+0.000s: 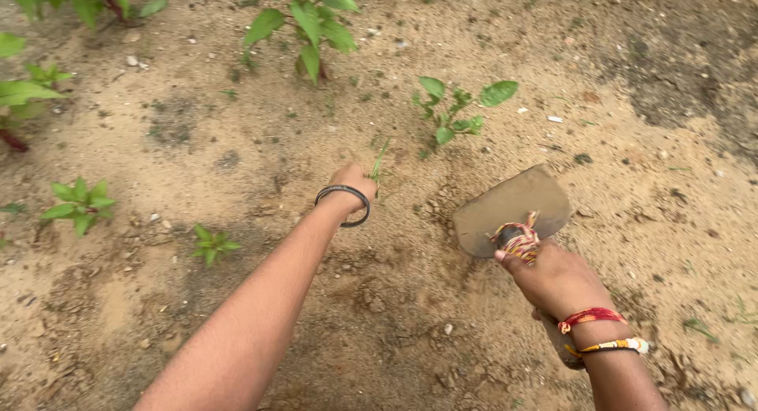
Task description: The person uses a small hand hoe to dig into the sandy soil and remove small plants from the garden area.
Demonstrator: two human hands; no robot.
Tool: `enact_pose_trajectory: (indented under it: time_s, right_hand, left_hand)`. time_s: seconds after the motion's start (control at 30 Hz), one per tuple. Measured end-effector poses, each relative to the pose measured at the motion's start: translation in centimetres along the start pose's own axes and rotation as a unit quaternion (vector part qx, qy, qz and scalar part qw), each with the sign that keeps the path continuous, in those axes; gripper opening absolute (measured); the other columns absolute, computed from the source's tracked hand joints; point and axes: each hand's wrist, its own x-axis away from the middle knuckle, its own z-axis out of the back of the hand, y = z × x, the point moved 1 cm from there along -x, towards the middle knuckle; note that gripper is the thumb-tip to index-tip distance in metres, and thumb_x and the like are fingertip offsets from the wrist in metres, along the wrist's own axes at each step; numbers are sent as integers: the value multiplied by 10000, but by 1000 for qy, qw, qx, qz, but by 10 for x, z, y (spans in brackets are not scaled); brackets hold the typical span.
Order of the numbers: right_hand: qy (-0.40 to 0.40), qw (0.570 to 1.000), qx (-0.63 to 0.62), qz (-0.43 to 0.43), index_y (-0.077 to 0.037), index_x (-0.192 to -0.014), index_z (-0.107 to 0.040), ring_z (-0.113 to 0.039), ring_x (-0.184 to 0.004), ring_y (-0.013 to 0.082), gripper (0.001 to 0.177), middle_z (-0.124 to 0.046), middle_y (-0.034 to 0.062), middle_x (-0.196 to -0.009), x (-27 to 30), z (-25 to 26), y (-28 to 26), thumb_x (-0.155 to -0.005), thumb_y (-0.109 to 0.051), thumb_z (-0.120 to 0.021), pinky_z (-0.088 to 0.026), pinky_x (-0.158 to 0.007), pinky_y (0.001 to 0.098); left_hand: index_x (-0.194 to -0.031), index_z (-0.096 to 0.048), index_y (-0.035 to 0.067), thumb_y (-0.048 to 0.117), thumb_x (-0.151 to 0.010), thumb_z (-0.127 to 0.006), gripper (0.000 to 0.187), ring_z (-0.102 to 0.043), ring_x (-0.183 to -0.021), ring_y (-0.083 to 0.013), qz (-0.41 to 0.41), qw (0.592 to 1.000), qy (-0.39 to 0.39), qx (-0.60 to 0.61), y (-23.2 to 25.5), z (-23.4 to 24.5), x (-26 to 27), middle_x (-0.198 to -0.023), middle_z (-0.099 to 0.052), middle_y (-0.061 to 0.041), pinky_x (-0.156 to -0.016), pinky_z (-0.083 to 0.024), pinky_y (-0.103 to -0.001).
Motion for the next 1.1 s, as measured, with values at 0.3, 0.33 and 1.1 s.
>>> enact_pose_trajectory:
  time_s: [0.3, 0.33, 1.1]
  right_hand:
    - [-67, 995, 60, 40, 26, -1062, -653, -774, -895, 314, 775, -750, 201, -953, -5, -27, -73, -877, -722, -564, -591, -879, 460]
    - [-67, 995, 57, 41, 28, -1066, -650, -776, -896, 320, 773, -747, 204, -957, -7, -27, -78, -872, -717, -575, -593, -879, 462]
    - [-81, 997, 4, 16, -56, -1273, -570, -782, -977, 337, 713, -783, 216, -1005, -28, -64, -133, -900, -657, -478, -576, -950, 472]
  left_hand:
    - [-1022, -729, -44, 149, -885, -713, 237, -583, -770, -204, -151, 985, -11, -86, -54, -48, -36, -931, -654, -198, -785, -529, -388]
    - [-1039, -716, -27, 139, -900, -680, 220, -617, -785, -212, -140, 987, -29, -67, -52, -53, -39, -936, -676, -187, -776, -556, -399]
    - [-1052, -648, 51, 178, -952, -586, 173, -735, -880, -382, -8, 982, 49, 182, -67, -30, -63, -966, -747, -217, -743, -606, -523]
